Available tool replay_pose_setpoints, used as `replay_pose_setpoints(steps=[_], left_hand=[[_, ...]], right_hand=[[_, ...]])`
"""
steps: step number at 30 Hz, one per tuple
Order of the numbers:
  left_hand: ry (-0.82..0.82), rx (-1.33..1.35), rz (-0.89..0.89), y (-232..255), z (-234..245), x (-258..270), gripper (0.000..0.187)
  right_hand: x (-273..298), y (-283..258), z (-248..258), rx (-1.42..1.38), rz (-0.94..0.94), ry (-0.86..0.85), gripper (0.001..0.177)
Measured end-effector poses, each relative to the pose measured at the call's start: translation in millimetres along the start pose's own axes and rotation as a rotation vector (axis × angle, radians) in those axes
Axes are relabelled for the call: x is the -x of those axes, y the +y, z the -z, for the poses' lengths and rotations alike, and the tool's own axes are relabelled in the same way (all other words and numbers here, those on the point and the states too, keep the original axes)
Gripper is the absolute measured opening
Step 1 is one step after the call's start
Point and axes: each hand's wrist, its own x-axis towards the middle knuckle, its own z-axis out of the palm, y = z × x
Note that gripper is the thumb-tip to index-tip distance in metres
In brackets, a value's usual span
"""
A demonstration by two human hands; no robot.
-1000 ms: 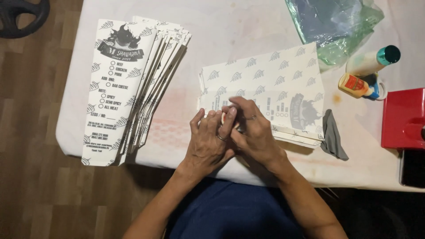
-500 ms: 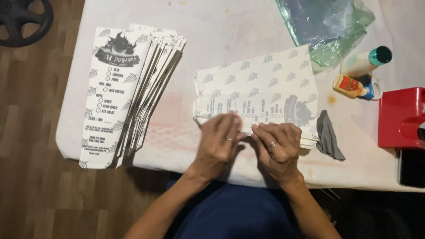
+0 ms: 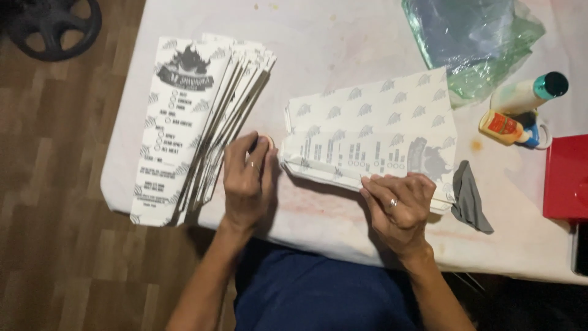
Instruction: Folding and taping paper food wrappers at a manual packaging station.
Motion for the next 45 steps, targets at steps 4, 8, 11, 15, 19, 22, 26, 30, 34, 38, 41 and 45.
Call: replay_pose_setpoints(steps=[4, 8, 11, 15, 19, 22, 26, 30, 34, 38, 41, 45], left_hand=[[0.091, 0.071, -0.005, 57, -33, -1, 0.017], [-0.014, 0.116, -0.145, 67, -53, 9, 0.018], [-0.042, 0.073, -0.115, 34, -34, 11, 0.018], [-0.094, 0.024, 0.146, -2, -11, 14, 0.022], [-0.205, 0.103, 0.289, -10, -16, 28, 0.032], [-0.198, 0.121, 0.296, 3, -20, 29, 0.032], [-0.001, 0.11, 0.076, 38, -38, 49, 0.026], [0.009, 0.055, -0.147, 89, -52, 49, 0.016], [-0.034, 0.014, -0.171, 84, -56, 54, 0.021], [-0.031, 0.006, -0.212, 82, -58, 53, 0.021], [-0.092, 0.043, -0.17, 84, -54, 54, 0.026], [-0.218, 0.001, -0.036, 87, -53, 42, 0.05]], right_hand=[[-2, -4, 3, -0.005, 0.02, 0.007, 0.012], [-5, -1, 6, 0.016, -0.003, -0.042, 0.012], [-5, -2, 6, 0.02, -0.005, -0.062, 0.012], [-8, -3, 12, 0.019, -0.01, -0.115, 0.015], [-17, -2, 14, 0.046, -0.023, -0.137, 0.008], [-21, 2, 14, 0.073, 0.007, -0.163, 0.007], [-29, 8, 15, 0.052, 0.071, -0.216, 0.002], [-28, 8, 14, 0.056, 0.103, -0.23, 0.002], [-27, 9, 15, 0.054, 0.109, -0.235, 0.002], [-35, 9, 10, 0.081, 0.111, -0.219, 0.002], [-39, 11, 7, 0.132, 0.083, -0.243, 0.002], [-53, 9, 12, 0.119, 0.045, -0.373, 0.005]])
